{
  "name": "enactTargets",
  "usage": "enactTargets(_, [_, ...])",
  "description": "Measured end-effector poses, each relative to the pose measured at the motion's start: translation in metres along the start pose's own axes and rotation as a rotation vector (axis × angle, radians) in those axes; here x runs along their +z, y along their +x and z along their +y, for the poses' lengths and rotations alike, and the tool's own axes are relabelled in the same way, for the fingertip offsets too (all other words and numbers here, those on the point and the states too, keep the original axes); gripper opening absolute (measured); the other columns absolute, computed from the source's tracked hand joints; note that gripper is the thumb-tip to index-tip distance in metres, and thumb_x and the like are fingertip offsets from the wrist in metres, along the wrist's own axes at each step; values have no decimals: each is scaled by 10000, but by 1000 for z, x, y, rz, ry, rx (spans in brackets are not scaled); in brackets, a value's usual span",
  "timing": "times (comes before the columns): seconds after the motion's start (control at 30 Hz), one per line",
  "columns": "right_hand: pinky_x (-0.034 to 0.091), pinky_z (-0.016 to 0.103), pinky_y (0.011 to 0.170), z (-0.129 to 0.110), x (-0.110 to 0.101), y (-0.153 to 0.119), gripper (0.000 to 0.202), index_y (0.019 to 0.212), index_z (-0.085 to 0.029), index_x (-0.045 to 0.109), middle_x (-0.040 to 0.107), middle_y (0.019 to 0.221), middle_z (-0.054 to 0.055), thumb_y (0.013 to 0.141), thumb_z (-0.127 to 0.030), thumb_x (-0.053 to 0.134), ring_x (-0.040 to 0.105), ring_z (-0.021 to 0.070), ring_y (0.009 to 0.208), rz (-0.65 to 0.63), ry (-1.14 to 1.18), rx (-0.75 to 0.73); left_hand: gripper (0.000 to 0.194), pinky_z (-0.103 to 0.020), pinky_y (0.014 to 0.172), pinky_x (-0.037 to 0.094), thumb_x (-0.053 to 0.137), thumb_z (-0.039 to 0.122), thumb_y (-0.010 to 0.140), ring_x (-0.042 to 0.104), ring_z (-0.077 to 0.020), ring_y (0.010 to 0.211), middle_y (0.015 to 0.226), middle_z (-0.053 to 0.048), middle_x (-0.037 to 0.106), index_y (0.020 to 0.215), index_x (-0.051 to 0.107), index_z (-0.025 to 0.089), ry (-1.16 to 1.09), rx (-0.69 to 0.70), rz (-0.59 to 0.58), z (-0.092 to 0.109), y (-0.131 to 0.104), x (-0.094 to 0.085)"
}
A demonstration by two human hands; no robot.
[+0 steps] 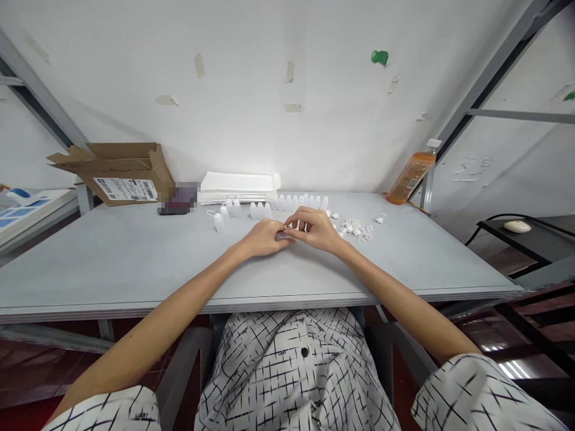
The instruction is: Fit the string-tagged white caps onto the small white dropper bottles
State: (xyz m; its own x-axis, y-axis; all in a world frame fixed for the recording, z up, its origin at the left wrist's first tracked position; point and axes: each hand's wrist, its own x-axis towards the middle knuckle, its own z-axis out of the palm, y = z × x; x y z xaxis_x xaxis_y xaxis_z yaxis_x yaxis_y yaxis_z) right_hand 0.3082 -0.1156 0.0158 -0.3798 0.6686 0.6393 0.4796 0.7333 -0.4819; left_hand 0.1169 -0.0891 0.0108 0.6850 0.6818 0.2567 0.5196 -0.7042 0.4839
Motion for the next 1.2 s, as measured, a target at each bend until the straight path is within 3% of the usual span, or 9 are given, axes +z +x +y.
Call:
enactTargets(0.2, [451,262,569,-3,1,0,197,800,-175,723,661,790,45,913,-318,647,554,111,583,98,-11,-16,222,-298,678,404,599,358,846,598,-184,701,769,-31,691,906,680,161,-65,1,31,2,-1,-1])
enactTargets(0.3, [448,266,567,-7,-1,2,214,805,-183,712,661,791,50,930,-330,620,554,124,612,158,19,25,270,-308,696,416,581,374,866,603,-193,737,887,-41,698,1047,616,177,-104,-9,97,5,-3,-3])
enactTargets(0.37, [429,265,543,-9,-2,3,215,795,-185,697,644,785,40,924,-340,625,542,116,591,190,83,74,266,-304,661,397,550,359,881,566,-185,683,847,-24,667,1086,556,189,-102,-43,125,6,-3,-4])
enactTargets(0.57, [354,251,458,-13,-6,6,256,805,-177,659,619,767,15,883,-422,654,526,84,496,225,375,289,260,-301,646,349,498,363,908,479,-180,632,711,30,529,1119,487,210,-104,-119,162,9,-3,-7])
enactTargets(0.7, [335,234,427,-17,-10,8,261,770,-168,650,635,771,27,824,-419,694,535,86,505,260,471,384,329,-316,712,369,371,487,992,531,-202,751,754,5,545,1099,520,214,-173,-144,158,13,-3,-9])
enactTargets(0.8, [336,222,403,-19,-11,9,232,737,-163,639,625,789,29,802,-380,691,541,81,499,255,524,411,351,-321,741,369,286,473,1024,535,-203,797,788,-7,549,1048,523,215,-199,-145,164,15,-4,-10])
enactTargets(1.2, [552,290,479,-19,-12,10,112,705,-171,583,579,677,-8,786,-239,620,587,113,461,169,697,517,295,-299,725,361,367,460,1006,487,-174,771,855,-7,557,1023,510,203,-167,-49,202,10,-4,-8])
